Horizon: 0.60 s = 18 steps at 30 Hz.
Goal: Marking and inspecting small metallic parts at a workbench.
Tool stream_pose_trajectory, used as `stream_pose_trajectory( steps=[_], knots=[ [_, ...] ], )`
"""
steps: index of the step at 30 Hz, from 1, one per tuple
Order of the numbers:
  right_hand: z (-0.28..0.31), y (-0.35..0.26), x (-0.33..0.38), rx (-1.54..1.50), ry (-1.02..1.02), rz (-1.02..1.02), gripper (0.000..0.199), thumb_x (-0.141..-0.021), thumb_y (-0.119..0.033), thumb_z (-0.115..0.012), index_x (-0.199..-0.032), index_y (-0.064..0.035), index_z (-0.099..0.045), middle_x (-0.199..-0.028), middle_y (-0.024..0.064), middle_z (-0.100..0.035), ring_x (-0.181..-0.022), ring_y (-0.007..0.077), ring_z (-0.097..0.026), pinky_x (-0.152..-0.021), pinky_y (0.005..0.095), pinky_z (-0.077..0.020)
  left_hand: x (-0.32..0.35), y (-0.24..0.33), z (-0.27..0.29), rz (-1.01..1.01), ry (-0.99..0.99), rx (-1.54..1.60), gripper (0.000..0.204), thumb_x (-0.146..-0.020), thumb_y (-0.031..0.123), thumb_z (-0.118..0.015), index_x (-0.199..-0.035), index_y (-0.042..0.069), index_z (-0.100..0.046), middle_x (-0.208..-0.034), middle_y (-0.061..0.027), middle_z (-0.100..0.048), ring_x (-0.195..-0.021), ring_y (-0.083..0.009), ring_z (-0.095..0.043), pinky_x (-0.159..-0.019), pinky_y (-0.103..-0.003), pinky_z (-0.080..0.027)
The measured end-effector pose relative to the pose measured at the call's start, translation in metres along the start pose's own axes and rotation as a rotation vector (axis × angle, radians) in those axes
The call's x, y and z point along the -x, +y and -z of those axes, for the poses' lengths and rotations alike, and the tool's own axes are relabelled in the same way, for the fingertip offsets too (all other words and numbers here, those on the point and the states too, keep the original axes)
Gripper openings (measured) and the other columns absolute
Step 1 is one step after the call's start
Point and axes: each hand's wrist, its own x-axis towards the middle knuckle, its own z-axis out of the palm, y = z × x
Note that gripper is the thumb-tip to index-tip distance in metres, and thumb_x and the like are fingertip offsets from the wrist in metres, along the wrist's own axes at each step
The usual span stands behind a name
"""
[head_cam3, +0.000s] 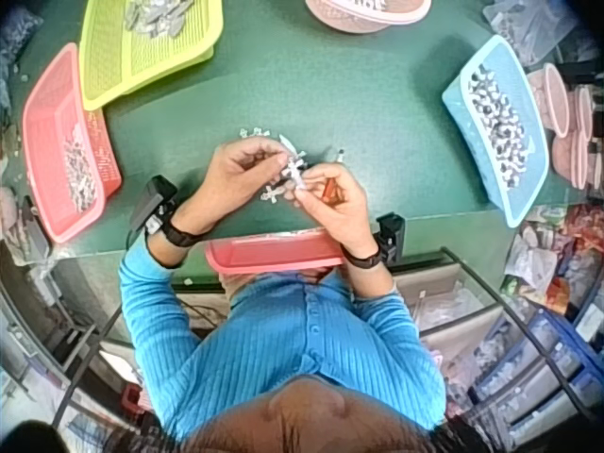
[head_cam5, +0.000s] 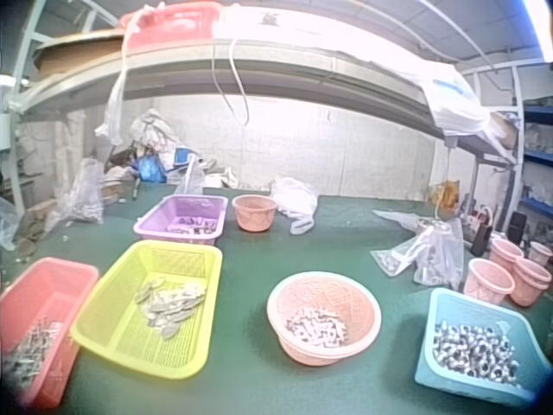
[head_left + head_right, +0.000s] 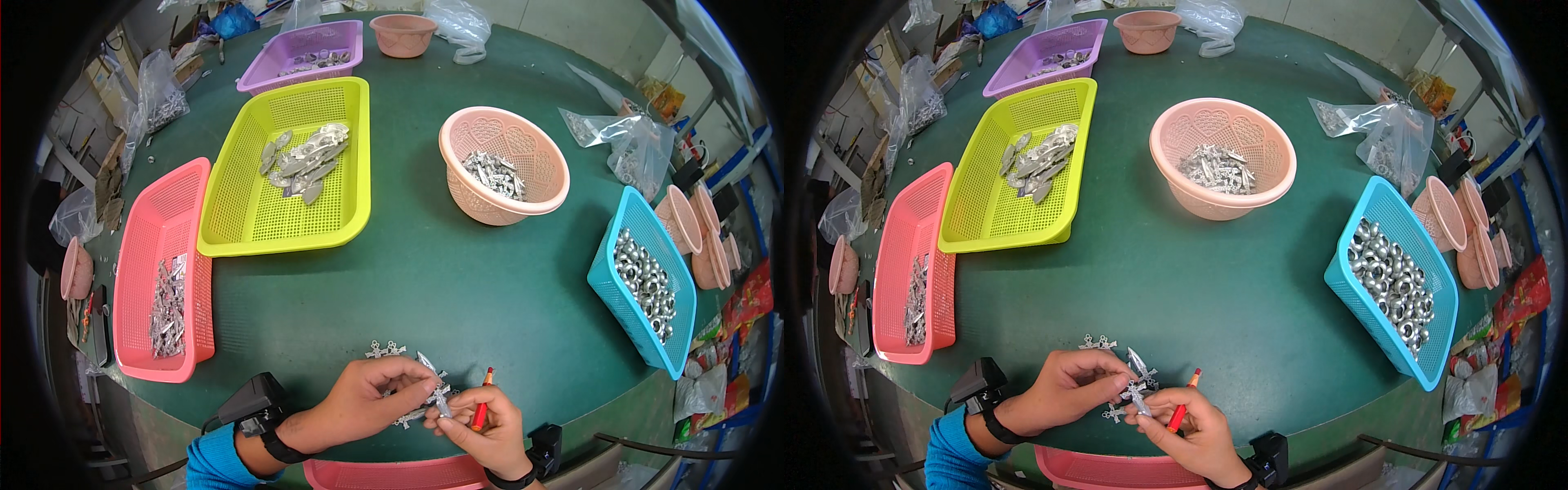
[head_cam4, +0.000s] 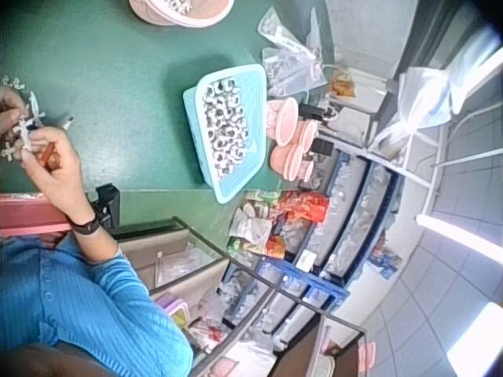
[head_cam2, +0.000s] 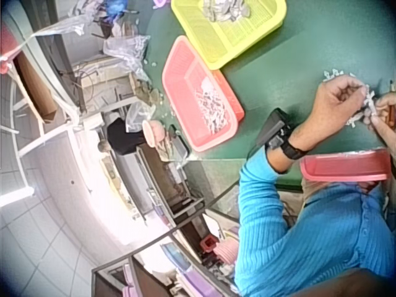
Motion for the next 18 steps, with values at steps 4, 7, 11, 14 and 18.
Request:
stream_pose_trajectory(
  steps=[4, 7, 11, 14, 18],
  knots=[
    [0.001, 0.001, 0.0, 0.009, -0.009, 0.019, 0.021, -0.072, 0.009, -0.046, -0.09, 0.0036, -0.039, -0.088, 0.0166, -0.052, -0.084, 0.0203, -0.053, -0.073, 0.0277, -0.0438, -0.001, -0.002, 0.001, -0.003, -0.015, 0.001, 0.014, -0.077, 0.01, -0.05, -0.084, -0.001, -0.054, -0.066, 0.0016, -0.051, -0.058, 0.0001, -0.044, -0.05, -0.014, -0.035],
    [0.001, 0.003, 0.0, 0.03, -0.016, 0.046, 0.022, -0.071, 0.01, -0.047, -0.09, 0.0037, -0.039, -0.088, 0.0165, -0.053, -0.084, 0.02, -0.053, -0.074, 0.0276, -0.0435, 0.0, 0.002, 0.002, 0.045, -0.051, -0.014, 0.014, -0.078, 0.006, -0.047, -0.088, -0.001, -0.052, -0.073, -0.0039, -0.053, -0.064, -0.0053, -0.048, -0.057, -0.018, -0.039],
    [0.002, 0.004, -0.001, 0.032, -0.02, 0.071, 0.022, -0.071, 0.01, -0.047, -0.091, 0.0037, -0.039, -0.088, 0.0164, -0.053, -0.084, 0.0197, -0.053, -0.074, 0.0274, -0.0433, 0.0, 0.006, 0.001, 0.056, -0.05, -0.028, 0.014, -0.078, 0.006, -0.047, -0.088, -0.002, -0.053, -0.072, -0.004, -0.053, -0.065, -0.0055, -0.048, -0.057, -0.018, -0.04],
    [0.0, 0.002, 0.0, 0.035, 0.001, 0.06, 0.02, -0.071, 0.01, -0.047, -0.088, 0.0038, -0.04, -0.088, 0.0165, -0.053, -0.083, 0.0197, -0.054, -0.073, 0.0277, -0.0439, 0.0, 0.006, 0.001, 0.053, -0.052, -0.028, 0.014, -0.078, 0.006, -0.046, -0.088, -0.002, -0.053, -0.071, -0.0039, -0.053, -0.064, -0.0056, -0.048, -0.057, -0.018, -0.04],
    [-0.001, -0.013, 0.001, 0.085, 0.082, 0.007, 0.015, -0.07, 0.01, -0.048, -0.082, 0.0039, -0.041, -0.082, 0.019, -0.053, -0.076, 0.0209, -0.055, -0.066, 0.0286, -0.0465, 0.0, 0.007, 0.002, 0.005, 0.021, 0.028, 0.016, -0.079, 0.011, -0.045, -0.084, -0.002, -0.053, -0.066, -0.0011, -0.052, -0.059, -0.003, -0.046, -0.053, -0.016, -0.038]
  ],
)
